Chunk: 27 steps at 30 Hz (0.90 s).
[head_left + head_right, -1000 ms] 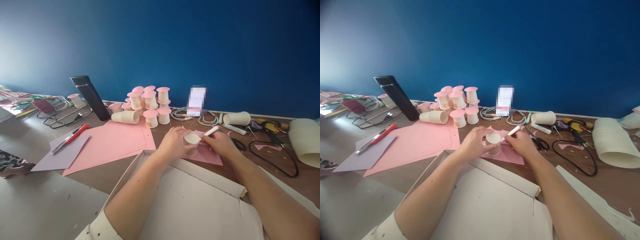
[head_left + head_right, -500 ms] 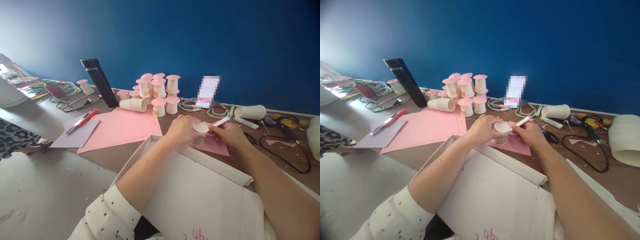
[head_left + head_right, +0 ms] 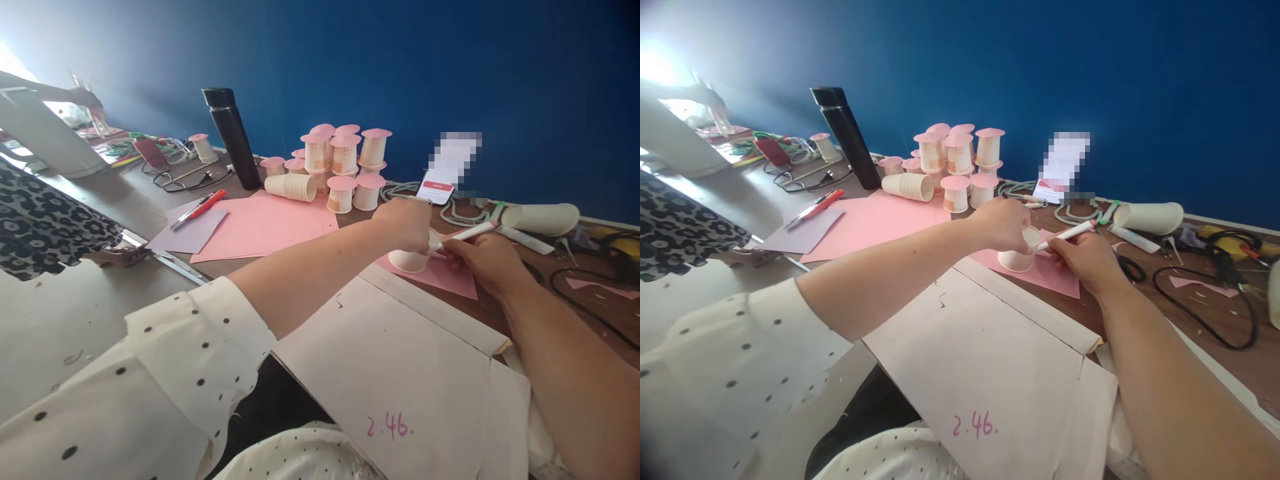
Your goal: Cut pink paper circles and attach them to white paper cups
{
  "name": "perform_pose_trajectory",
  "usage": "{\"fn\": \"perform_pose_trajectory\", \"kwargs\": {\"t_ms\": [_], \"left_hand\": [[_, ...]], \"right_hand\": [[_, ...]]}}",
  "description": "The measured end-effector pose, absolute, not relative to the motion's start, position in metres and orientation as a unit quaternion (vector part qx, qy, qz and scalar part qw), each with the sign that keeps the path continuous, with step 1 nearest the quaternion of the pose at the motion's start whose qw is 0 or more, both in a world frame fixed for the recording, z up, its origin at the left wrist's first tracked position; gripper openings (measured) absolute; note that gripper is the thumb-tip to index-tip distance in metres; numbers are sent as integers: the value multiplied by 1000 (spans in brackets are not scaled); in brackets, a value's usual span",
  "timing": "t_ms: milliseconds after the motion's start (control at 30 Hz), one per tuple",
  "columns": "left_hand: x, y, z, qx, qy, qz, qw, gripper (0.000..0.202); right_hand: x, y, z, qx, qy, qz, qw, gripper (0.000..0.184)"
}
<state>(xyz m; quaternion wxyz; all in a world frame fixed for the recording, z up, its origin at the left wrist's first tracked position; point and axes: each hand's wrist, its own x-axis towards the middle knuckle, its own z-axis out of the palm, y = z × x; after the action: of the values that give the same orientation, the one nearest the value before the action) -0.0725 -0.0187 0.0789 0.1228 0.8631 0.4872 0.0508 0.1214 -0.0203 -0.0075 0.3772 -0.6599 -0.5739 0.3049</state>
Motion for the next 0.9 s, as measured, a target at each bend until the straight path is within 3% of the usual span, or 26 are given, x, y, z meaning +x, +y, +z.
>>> {"fn": "perform_pose_trajectory", "kwargs": {"t_ms": [600, 900], "left_hand": [[-71, -13, 77, 880, 444, 44, 162, 39], [-72, -11, 76, 882, 442, 55, 155, 33]], "right_hand": [[110, -18, -9, -648, -476, 382, 457, 4], [106, -8, -8, -615, -454, 451, 461, 12]]}}
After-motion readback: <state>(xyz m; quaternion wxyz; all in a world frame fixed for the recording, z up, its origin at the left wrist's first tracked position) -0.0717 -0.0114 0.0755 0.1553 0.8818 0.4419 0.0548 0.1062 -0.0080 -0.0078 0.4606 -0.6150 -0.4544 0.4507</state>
